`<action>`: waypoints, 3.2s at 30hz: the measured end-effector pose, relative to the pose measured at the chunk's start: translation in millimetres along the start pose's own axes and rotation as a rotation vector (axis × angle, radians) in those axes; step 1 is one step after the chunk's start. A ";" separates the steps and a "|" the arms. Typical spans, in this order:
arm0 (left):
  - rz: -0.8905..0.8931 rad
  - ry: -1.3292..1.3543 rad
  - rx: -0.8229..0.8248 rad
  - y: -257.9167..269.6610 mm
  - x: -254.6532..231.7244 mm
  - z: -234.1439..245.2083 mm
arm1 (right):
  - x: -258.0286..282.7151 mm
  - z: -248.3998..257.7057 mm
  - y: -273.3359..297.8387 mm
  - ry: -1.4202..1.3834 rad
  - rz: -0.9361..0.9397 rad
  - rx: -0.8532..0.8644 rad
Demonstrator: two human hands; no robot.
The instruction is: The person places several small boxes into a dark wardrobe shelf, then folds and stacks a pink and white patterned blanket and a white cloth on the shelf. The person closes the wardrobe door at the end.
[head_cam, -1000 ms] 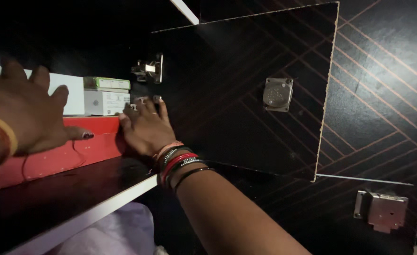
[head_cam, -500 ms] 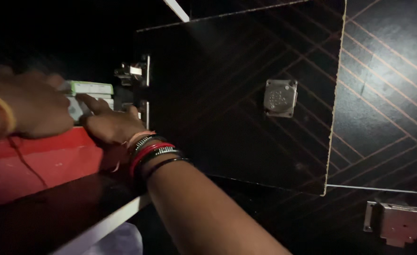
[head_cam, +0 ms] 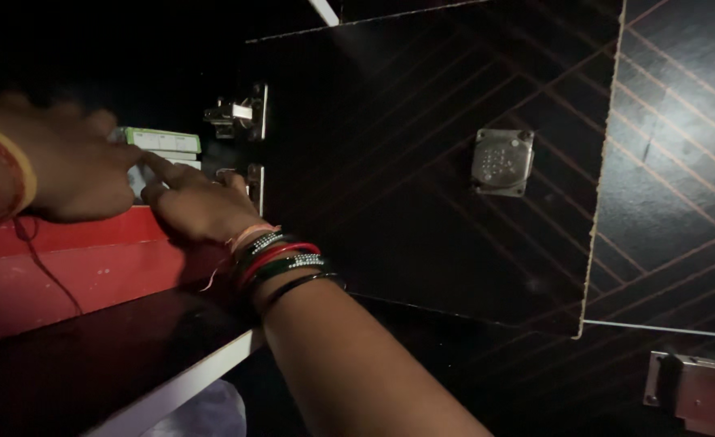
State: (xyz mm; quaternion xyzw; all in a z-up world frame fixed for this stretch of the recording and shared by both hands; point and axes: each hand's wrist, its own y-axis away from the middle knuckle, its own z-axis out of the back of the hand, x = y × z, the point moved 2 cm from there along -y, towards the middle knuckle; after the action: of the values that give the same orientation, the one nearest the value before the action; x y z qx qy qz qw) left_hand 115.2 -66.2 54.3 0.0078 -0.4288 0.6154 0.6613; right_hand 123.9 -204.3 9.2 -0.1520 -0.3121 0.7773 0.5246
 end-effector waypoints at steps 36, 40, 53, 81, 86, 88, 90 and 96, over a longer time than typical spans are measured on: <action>-0.069 -0.030 -0.166 -11.1 1.4 1.8 | 13.1 3.3 -51.9 -0.026 -0.173 -0.201; -0.059 -0.065 -0.098 -18.9 0.1 -8.4 | 9.5 4.7 -48.4 -0.164 -0.125 -0.176; 0.037 0.024 0.000 -51.8 5.1 -24.6 | 4.7 -2.6 -54.9 0.202 -0.147 -0.117; 0.082 0.207 0.084 -17.6 22.8 -1.7 | 3.5 -1.4 -35.3 0.120 0.034 -0.489; 0.137 0.246 0.102 14.0 33.3 -10.4 | 26.6 5.1 -24.4 0.207 0.331 -0.665; 0.167 0.267 0.097 30.6 39.1 -9.6 | 33.0 0.1 -25.5 -0.177 0.259 -0.107; 0.198 0.278 0.101 54.6 45.3 -7.8 | 35.9 -0.9 -19.5 -0.181 0.003 0.028; 0.097 0.118 0.346 133.4 52.3 24.2 | 74.2 7.5 -1.8 -0.285 0.389 -0.262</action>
State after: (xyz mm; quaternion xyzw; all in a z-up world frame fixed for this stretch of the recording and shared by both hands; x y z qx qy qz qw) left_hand -14.3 -4.6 30.7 0.0647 -0.2767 0.7104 0.6439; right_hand 91.1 -138.7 22.8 -0.1650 -0.4456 0.8300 0.2921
